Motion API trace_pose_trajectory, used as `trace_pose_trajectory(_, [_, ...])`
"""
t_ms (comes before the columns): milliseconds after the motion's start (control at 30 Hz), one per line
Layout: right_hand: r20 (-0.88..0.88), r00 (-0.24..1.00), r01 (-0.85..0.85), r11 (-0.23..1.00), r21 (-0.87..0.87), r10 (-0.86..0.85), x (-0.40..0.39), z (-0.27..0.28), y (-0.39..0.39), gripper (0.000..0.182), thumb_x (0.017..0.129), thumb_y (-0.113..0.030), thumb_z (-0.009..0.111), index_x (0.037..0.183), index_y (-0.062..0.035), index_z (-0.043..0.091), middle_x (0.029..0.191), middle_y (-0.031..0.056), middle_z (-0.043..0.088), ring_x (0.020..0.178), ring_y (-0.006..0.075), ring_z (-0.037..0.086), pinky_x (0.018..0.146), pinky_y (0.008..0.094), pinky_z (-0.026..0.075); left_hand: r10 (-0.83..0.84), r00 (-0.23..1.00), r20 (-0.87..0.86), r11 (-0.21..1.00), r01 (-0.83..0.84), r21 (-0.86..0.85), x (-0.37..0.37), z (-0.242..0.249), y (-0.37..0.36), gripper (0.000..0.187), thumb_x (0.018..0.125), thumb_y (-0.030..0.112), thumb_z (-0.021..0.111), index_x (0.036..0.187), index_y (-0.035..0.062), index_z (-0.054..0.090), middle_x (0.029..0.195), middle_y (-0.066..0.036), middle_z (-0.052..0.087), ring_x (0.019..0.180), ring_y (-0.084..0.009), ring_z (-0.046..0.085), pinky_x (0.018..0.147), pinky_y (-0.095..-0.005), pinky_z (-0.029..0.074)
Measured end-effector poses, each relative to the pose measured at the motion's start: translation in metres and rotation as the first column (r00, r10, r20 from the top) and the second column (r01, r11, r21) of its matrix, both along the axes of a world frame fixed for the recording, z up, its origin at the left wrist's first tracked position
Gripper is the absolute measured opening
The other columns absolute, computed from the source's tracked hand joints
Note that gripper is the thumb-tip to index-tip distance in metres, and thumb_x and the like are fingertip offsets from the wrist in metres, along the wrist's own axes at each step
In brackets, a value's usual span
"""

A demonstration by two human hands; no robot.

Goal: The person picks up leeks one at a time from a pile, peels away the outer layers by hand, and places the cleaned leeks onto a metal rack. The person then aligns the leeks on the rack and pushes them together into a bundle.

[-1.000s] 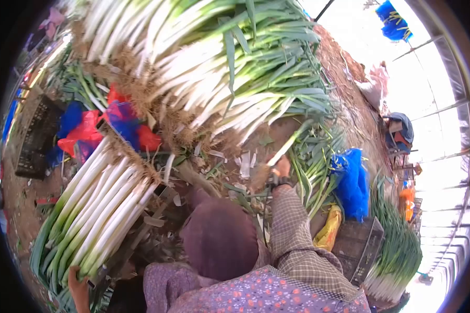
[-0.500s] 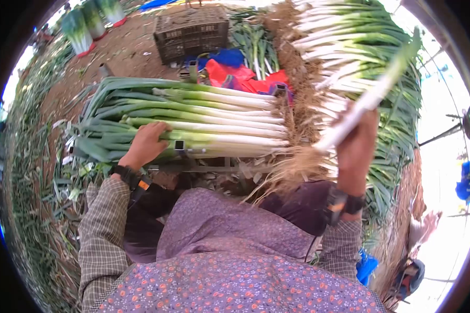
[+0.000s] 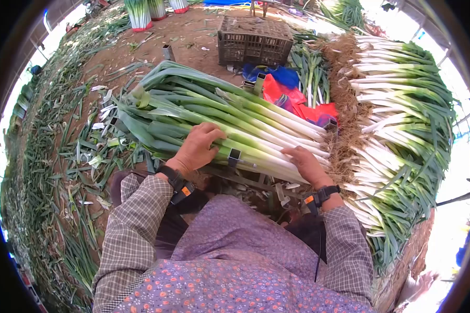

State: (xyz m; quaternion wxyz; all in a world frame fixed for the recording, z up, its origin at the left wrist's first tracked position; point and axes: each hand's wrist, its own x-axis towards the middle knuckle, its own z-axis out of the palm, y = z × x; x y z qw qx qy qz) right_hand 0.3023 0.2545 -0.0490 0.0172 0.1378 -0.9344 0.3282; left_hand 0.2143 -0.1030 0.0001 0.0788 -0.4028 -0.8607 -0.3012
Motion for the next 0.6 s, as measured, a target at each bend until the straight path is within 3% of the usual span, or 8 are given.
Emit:
trace_pose_trajectory(133, [0.037,0.999,0.004,1.0,-0.027,-0.003,0.0,-0.008,0.015,0.026,0.082,-0.008,0.063,0.107,-0.0124,0.068,0.084,0.0156,0.06,0.085,0.0359,0.059,0.081,0.0425,0.048,0.055,0.998,-0.011,0.996,-0.054,0.074,-0.002,-0.003,0.004,0.034,0.072,0.004,0.069,0.106,0.0083,0.061,0.114,-0.013,0.057,0.111,-0.0346,0.052,0.096,-0.042,0.043])
trace_pose_trajectory(233, [0.069,0.997,0.015,0.999,0.04,-0.018,0.0,0.0,0.016,0.022,0.082,-0.011,0.065,0.103,-0.0119,0.07,0.084,0.015,0.061,0.086,0.0361,0.06,0.079,0.044,0.048,0.102,0.968,-0.228,0.988,-0.125,-0.09,-0.006,-0.004,0.015,0.032,0.078,0.012,0.067,0.109,0.0079,0.06,0.117,-0.013,0.057,0.116,-0.0326,0.05,0.098,-0.0408,0.042])
trace_pose_trajectory(267, [0.063,0.998,0.024,0.996,0.085,-0.029,-0.001,0.0,0.015,0.021,0.082,-0.012,0.065,0.102,-0.0116,0.071,0.084,0.0148,0.061,0.086,0.0364,0.06,0.078,0.0445,0.048,0.099,0.967,-0.234,0.963,-0.152,-0.221,-0.001,-0.004,0.018,0.032,0.081,0.018,0.064,0.111,0.0086,0.06,0.116,-0.011,0.057,0.117,-0.0307,0.049,0.099,-0.0404,0.042])
trace_pose_trajectory(400, [0.12,0.981,0.128,0.975,0.179,-0.151,0.009,0.003,0.025,0.018,0.08,-0.018,0.067,0.095,-0.0099,0.072,0.084,0.0147,0.061,0.086,0.0365,0.06,0.075,0.0455,0.048,0.02,0.999,-0.04,0.914,-0.034,-0.404,-0.006,0.012,0.014,0.034,0.083,0.019,0.063,0.116,0.0103,0.058,0.117,-0.007,0.058,0.115,-0.0271,0.049,0.097,-0.0437,0.041])
trace_pose_trajectory(500, [0.122,0.946,0.283,0.949,0.136,-0.3,0.01,-0.008,0.027,0.018,0.077,-0.022,0.068,0.089,-0.0092,0.071,0.085,0.0153,0.062,0.085,0.0354,0.061,0.076,0.0442,0.048,0.017,0.999,-0.04,0.868,-0.035,-0.496,-0.012,0.013,0.021,0.033,0.085,0.019,0.061,0.117,0.0103,0.057,0.116,-0.006,0.058,0.116,-0.0261,0.049,0.096,-0.0437,0.039])
trace_pose_trajectory(600, [0.23,0.926,0.286,0.954,0.093,-0.3,0.006,0.001,0.029,0.017,0.075,-0.02,0.069,0.085,-0.0063,0.07,0.089,0.0166,0.066,0.083,0.0336,0.063,0.074,0.0418,0.049,0.017,0.996,-0.083,0.828,-0.061,-0.558,-0.012,0.013,0.028,0.03,0.087,0.019,0.059,0.117,0.0115,0.056,0.117,-0.006,0.058,0.116,-0.0261,0.049,0.095,-0.043,0.037])
